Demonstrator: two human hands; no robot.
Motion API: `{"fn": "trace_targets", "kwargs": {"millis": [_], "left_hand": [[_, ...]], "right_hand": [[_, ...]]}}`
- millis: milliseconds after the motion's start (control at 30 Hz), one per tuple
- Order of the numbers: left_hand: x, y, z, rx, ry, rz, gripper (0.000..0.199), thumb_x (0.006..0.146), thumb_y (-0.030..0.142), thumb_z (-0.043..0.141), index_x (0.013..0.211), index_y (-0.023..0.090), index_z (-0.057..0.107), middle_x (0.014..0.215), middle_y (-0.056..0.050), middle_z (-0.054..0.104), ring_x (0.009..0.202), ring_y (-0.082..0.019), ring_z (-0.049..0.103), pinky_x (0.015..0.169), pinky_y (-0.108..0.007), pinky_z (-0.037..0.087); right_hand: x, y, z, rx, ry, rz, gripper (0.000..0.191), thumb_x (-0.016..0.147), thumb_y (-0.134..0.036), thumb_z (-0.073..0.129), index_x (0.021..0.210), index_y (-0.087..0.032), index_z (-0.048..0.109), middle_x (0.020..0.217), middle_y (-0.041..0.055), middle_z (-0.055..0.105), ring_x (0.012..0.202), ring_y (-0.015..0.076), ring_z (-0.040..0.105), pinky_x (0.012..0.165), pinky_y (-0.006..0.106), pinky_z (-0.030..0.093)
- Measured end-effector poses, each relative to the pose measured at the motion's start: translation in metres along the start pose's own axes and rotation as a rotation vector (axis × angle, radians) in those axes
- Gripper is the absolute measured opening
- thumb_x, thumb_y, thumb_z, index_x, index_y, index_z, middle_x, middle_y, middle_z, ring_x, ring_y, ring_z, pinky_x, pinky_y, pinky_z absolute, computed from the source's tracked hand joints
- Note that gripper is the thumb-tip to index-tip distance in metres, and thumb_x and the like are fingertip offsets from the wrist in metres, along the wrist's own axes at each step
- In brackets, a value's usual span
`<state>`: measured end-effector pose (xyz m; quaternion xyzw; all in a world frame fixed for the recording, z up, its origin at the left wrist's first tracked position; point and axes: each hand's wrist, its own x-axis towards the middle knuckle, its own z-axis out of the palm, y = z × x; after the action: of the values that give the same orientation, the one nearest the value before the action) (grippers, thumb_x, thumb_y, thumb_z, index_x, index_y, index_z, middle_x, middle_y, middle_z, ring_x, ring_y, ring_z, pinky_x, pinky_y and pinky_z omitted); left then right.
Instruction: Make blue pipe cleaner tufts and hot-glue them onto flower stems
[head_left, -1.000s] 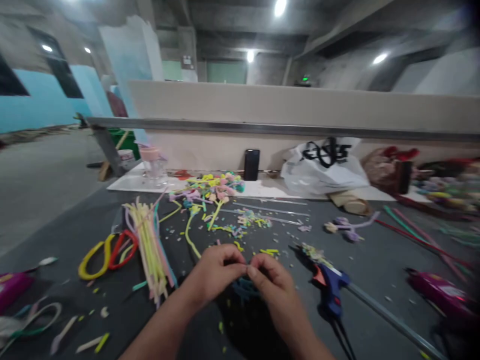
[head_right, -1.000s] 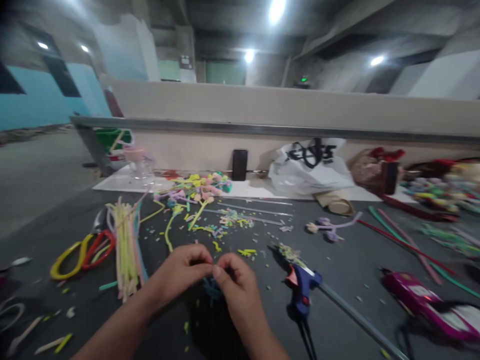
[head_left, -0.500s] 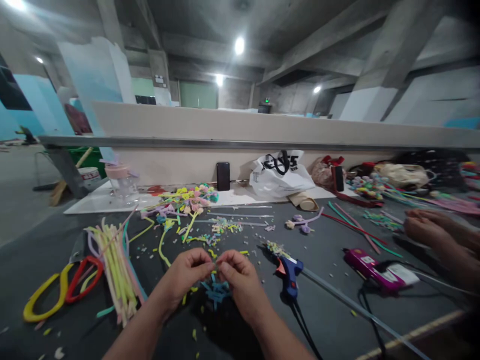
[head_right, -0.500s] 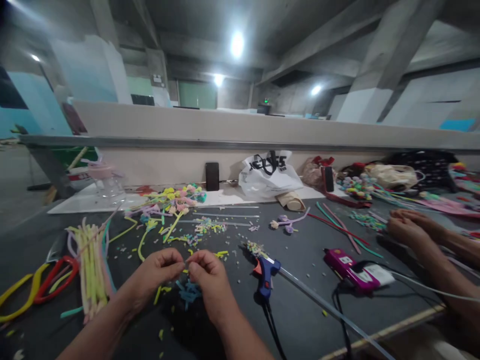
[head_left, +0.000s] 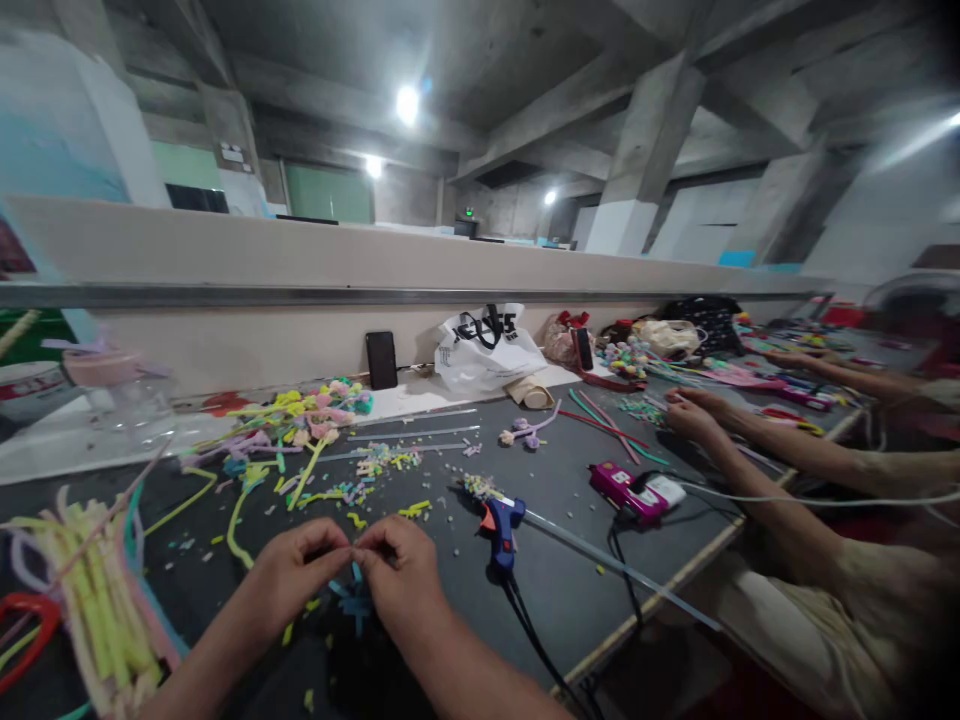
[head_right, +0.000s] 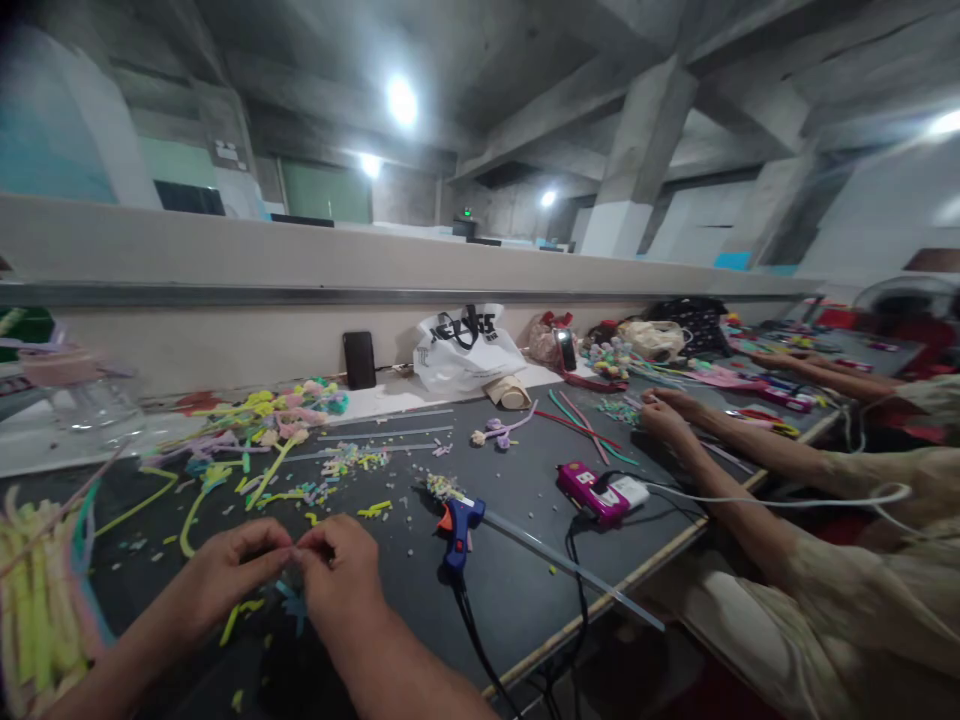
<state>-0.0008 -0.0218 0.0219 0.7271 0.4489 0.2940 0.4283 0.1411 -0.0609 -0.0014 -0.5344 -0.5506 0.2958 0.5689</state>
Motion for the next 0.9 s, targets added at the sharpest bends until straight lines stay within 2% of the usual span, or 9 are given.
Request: {"fn": "trace_targets", "kwargs": {"millis": [133,267,333,400,467,600,733,833,900], "left_hand": [[0.002,-0.001,-0.001,-0.040,-0.013,0.024,0.022,0.070,0.038,0.062,0.064,0.017,0.061,0.059,0.001,0.056,0.060,-0.015,0.049,0.057,-0.024,0.038],[0.002,0.005,-0.003,-0.190,0.047,-0.008,0.021,0.067,0.036,0.064,0.075,0.017,0.064,0.064,0.001,0.062,0.061,-0.014,0.054,0.060,-0.024,0.042],[-0.003,0.016,-0.008,-0.203,0.134,-0.050,0.024,0.068,0.038,0.062,0.078,0.016,0.065,0.061,0.001,0.061,0.056,-0.013,0.053,0.058,-0.024,0.043],[-0.012,0.028,-0.015,-0.121,0.146,-0.034,0.027,0.067,0.037,0.063,0.085,0.017,0.067,0.071,-0.001,0.066,0.065,-0.016,0.057,0.064,-0.025,0.044],[-0.023,0.038,-0.022,-0.006,0.152,-0.035,0.026,0.068,0.037,0.062,0.086,0.019,0.067,0.082,-0.003,0.068,0.076,-0.019,0.060,0.070,-0.027,0.045],[-0.035,0.038,-0.031,0.224,0.224,-0.016,0.020,0.071,0.032,0.057,0.084,0.022,0.068,0.088,-0.003,0.069,0.085,-0.023,0.060,0.077,-0.031,0.044],[-0.027,0.027,-0.022,0.245,0.250,0.019,0.018,0.070,0.025,0.054,0.079,0.020,0.069,0.084,-0.004,0.067,0.079,-0.021,0.060,0.074,-0.031,0.044],[-0.022,0.026,-0.007,0.206,0.285,0.031,0.023,0.067,0.016,0.051,0.081,0.017,0.068,0.077,-0.005,0.061,0.067,-0.018,0.056,0.063,-0.029,0.044],[-0.025,0.030,0.005,0.123,0.287,0.067,0.026,0.062,0.009,0.050,0.079,0.017,0.068,0.083,-0.005,0.060,0.074,-0.018,0.056,0.066,-0.029,0.044]], "right_hand": [[-0.001,0.001,0.001,0.066,-0.026,0.006,0.011,0.063,-0.010,0.059,0.061,-0.020,0.055,0.063,-0.0034,0.051,0.065,0.0138,0.046,0.061,0.024,0.034],[0.004,-0.001,0.001,0.240,-0.133,0.092,0.010,0.074,-0.024,0.051,0.065,-0.021,0.047,0.048,-0.0073,0.042,0.046,0.0110,0.041,0.048,0.022,0.034],[0.005,-0.008,-0.007,0.313,-0.162,0.112,0.018,0.080,-0.034,0.046,0.068,-0.021,0.045,0.044,-0.0088,0.039,0.040,0.0099,0.039,0.046,0.021,0.034],[0.004,-0.017,-0.022,0.348,-0.162,0.107,0.027,0.083,-0.040,0.045,0.065,-0.020,0.045,0.044,-0.0077,0.041,0.042,0.0093,0.040,0.049,0.022,0.035],[0.000,-0.023,-0.040,0.295,-0.154,0.078,0.029,0.083,-0.040,0.047,0.062,-0.020,0.049,0.047,-0.0056,0.044,0.045,0.0103,0.043,0.048,0.022,0.035],[-0.019,-0.018,-0.070,-0.046,-0.022,-0.051,0.004,0.075,-0.019,0.055,0.073,-0.020,0.059,0.068,0.0000,0.058,0.065,0.0153,0.053,0.061,0.025,0.040],[-0.041,0.000,-0.073,-0.202,-0.057,-0.027,0.009,0.074,-0.016,0.053,0.074,-0.020,0.062,0.071,0.0025,0.063,0.068,0.0184,0.057,0.063,0.027,0.043],[-0.048,0.006,-0.063,-0.188,-0.074,0.003,0.012,0.077,-0.024,0.053,0.082,-0.020,0.063,0.077,0.0055,0.066,0.071,0.0209,0.060,0.066,0.031,0.046],[-0.047,0.004,-0.054,-0.107,-0.126,0.043,0.022,0.078,-0.029,0.053,0.095,-0.020,0.063,0.090,0.0079,0.068,0.074,0.0214,0.062,0.068,0.032,0.049]]}}
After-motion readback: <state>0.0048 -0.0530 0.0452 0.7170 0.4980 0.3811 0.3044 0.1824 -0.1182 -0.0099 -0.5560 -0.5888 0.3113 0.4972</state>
